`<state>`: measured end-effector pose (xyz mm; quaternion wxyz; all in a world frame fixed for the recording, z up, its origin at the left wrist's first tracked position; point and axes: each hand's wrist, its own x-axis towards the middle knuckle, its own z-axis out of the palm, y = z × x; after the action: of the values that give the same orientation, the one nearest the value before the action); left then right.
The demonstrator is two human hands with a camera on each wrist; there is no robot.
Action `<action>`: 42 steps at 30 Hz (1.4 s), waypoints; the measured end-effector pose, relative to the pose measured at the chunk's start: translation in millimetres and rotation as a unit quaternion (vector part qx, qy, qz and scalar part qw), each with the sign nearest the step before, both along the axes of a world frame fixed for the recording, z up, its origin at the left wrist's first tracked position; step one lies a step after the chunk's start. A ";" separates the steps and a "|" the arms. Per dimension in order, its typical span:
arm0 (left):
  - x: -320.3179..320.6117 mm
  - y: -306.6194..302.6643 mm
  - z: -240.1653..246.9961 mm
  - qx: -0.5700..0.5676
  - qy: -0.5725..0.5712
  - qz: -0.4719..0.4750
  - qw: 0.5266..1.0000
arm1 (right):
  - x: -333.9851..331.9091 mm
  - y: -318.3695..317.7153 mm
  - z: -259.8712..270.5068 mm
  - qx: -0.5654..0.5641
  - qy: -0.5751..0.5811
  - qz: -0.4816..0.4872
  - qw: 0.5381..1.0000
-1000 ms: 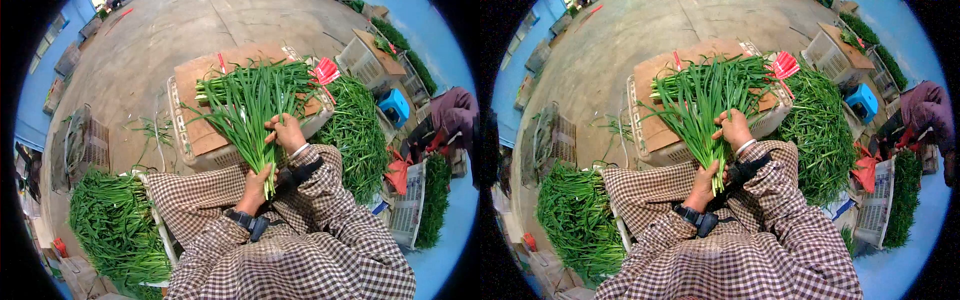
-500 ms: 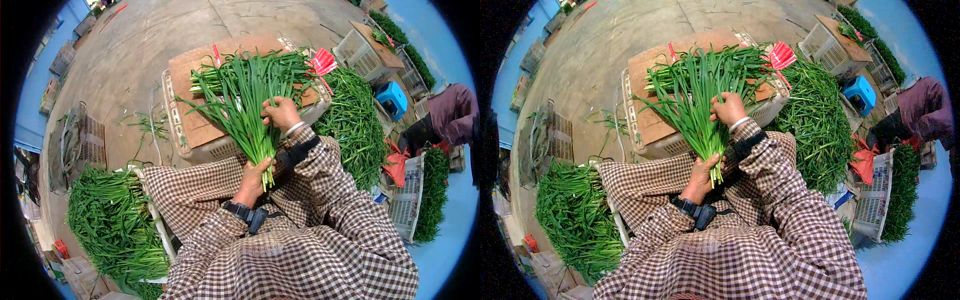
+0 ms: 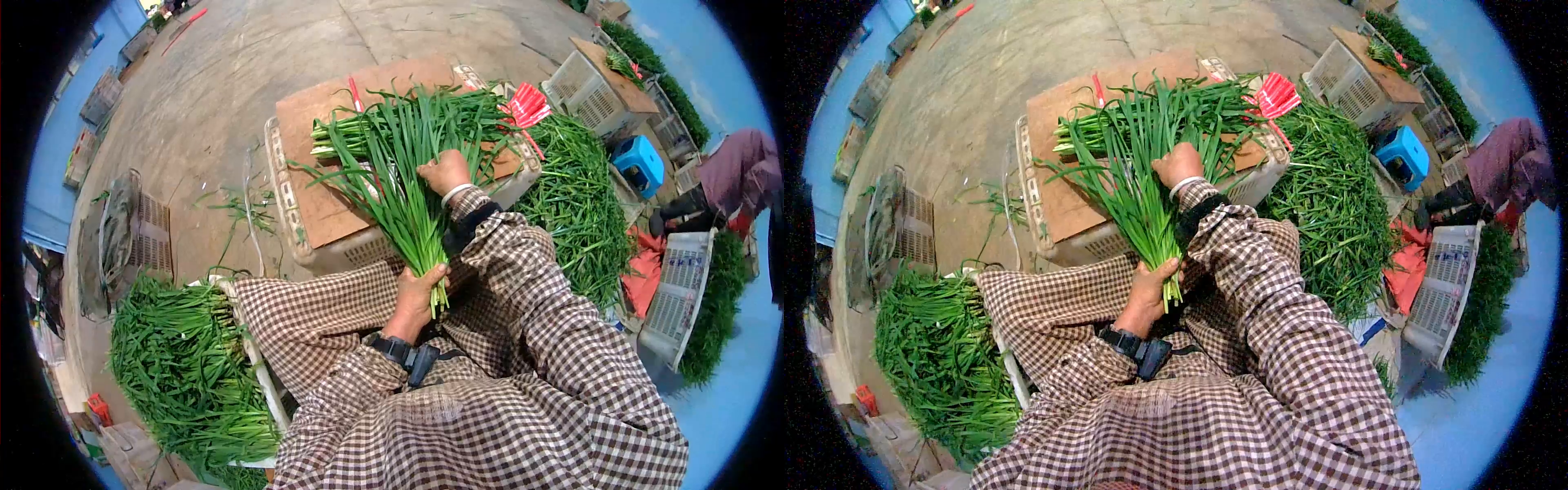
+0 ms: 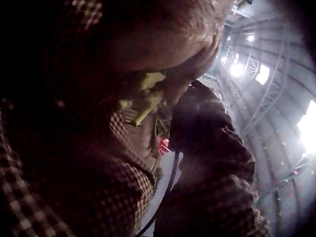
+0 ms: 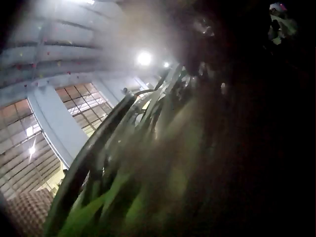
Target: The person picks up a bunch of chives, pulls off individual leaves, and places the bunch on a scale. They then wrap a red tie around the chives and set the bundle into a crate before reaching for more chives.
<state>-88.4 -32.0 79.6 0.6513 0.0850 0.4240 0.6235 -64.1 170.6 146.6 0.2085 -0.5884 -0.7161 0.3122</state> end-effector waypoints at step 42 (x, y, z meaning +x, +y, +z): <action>-1.9 0.6 -0.8 0.019 0.009 0.008 1.000 | 42.2 -66.4 13.7 -0.036 0.080 0.253 0.964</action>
<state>-90.4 -31.4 78.8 0.6403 0.0998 0.4186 0.6362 -21.9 104.2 160.3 0.1577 -0.3688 -0.8107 0.4265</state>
